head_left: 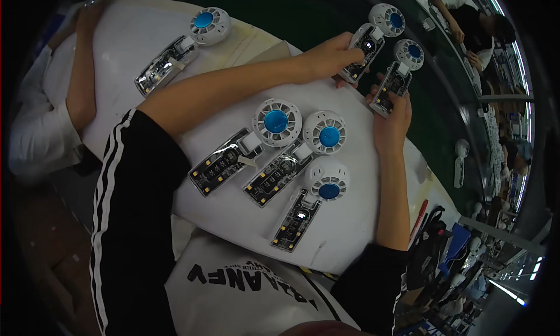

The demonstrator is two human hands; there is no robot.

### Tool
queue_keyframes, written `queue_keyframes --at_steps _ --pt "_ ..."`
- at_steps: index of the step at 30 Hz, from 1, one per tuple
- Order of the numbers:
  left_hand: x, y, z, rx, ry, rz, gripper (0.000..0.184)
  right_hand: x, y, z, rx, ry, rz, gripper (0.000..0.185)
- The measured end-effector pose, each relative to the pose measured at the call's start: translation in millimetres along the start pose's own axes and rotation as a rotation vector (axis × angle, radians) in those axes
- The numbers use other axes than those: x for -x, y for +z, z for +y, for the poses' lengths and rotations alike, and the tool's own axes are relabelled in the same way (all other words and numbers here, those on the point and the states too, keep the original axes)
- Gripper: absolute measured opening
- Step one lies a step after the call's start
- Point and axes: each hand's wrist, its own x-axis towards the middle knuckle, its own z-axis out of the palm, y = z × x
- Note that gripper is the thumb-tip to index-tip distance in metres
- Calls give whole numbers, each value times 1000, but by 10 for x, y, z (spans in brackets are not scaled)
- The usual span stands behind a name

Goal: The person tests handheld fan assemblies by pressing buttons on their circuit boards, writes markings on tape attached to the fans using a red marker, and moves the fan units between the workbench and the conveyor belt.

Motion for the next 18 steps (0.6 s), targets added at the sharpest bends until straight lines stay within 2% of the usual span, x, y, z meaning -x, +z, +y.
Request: queue_keyframes --at_steps 7,18 --pt "-34 -15 -37 -32 6 -66 31 -10 -129 67 -37 2 29 40" --pt "-9 29 5 -43 20 -30 36 38 -63 11 -16 -2 23 41"
